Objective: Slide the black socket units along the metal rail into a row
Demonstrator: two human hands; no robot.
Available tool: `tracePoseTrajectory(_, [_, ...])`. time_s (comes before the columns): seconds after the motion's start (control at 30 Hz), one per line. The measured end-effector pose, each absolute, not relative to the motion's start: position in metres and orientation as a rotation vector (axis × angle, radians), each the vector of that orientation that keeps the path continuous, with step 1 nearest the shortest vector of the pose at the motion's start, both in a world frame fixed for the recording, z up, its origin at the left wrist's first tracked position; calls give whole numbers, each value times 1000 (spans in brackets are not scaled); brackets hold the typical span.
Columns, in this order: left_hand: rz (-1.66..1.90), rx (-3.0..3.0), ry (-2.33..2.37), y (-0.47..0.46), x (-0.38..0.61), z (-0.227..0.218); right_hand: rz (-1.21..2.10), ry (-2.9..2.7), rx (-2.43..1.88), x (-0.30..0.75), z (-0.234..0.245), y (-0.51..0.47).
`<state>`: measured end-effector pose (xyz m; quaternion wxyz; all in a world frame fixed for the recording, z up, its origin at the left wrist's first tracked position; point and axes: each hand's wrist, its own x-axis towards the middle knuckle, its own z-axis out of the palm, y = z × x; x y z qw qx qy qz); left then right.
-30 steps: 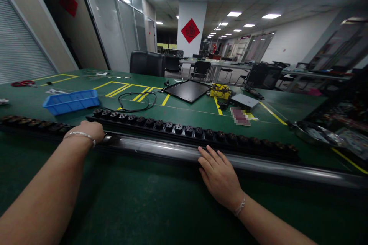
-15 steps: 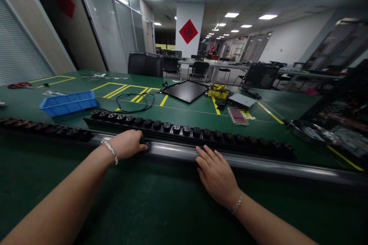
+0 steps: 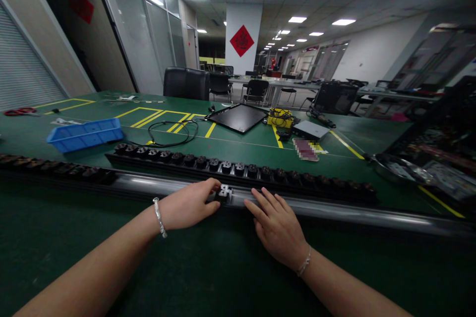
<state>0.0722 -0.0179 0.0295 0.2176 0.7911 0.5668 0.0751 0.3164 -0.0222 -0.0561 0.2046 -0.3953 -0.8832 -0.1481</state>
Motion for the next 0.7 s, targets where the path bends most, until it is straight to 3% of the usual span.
tracePoseTrajectory(0.3, [385,2459,1248,-26,98,-6,-422,-2517,-1092,318,-53,-23])
tracePoseTrajectory(0.7, [398,2721,1369,-13,93,-17,-369,-2485,-1111,317,-55,-22])
